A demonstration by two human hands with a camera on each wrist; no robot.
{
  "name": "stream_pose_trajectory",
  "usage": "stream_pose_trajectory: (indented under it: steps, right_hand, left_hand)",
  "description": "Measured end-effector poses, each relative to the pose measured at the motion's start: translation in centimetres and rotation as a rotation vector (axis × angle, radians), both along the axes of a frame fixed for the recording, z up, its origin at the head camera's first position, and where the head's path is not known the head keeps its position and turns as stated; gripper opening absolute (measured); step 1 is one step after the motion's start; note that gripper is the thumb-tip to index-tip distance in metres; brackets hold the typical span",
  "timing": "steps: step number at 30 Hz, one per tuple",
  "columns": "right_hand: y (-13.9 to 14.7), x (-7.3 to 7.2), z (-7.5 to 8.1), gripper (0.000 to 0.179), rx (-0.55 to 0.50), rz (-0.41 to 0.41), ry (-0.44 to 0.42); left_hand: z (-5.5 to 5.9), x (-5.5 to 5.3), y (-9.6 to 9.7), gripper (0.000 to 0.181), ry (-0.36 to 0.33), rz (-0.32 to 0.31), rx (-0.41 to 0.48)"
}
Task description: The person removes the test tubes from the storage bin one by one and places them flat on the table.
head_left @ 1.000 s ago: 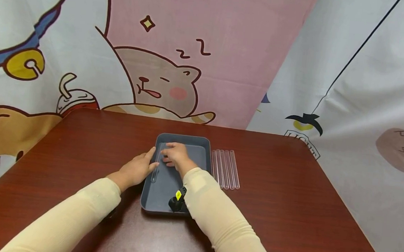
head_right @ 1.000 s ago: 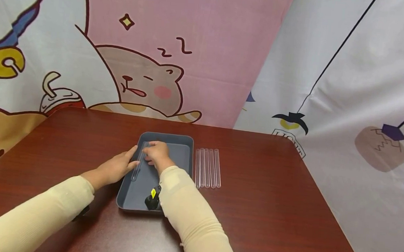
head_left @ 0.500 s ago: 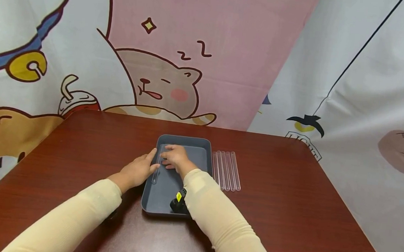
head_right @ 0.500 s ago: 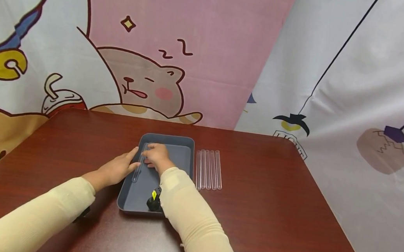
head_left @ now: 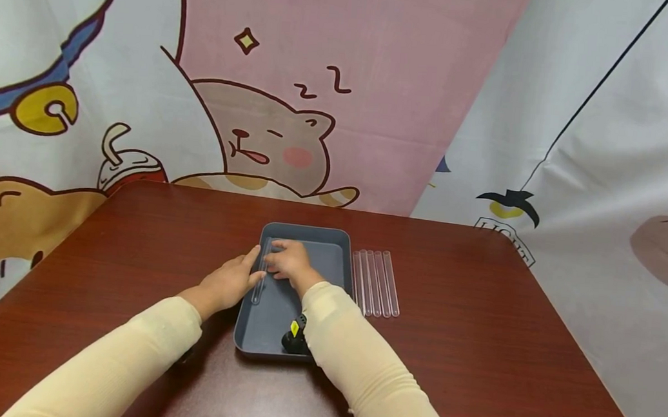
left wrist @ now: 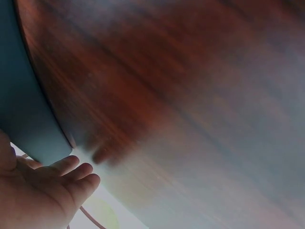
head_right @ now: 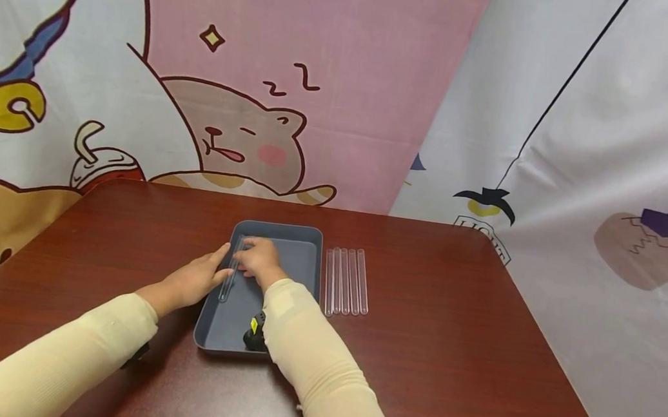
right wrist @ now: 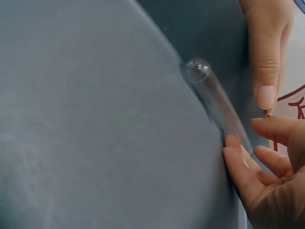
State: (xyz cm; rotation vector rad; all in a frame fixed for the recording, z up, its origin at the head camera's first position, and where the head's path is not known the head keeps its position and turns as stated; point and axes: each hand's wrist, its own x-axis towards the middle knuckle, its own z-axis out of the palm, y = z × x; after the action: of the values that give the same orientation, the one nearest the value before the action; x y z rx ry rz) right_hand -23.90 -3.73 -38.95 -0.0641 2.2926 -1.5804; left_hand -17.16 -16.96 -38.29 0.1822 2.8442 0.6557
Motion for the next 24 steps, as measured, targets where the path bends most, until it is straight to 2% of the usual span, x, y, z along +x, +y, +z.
stream_pose_trajectory:
  steps: [7, 17, 24]
  right_hand:
    - [-0.28, 0.09, -0.27, 0.043, 0.033, 0.003, 0.028]
    - [-0.51, 0.07, -0.23, 0.043, 0.096, -0.012, 0.058]
    - [-0.69, -0.01, -0.26, 0.042, 0.087, -0.033, 0.05]
  left_hand:
    - [0.1, 0.02, 0.14, 0.068, -0.019, 0.008, 0.004]
    - [0.14, -0.01, 0.15, 0.067, -0.01, 0.006, 0.002]
    - [0.17, 0.02, 0.04, 0.067, -0.005, 0.003, 0.002]
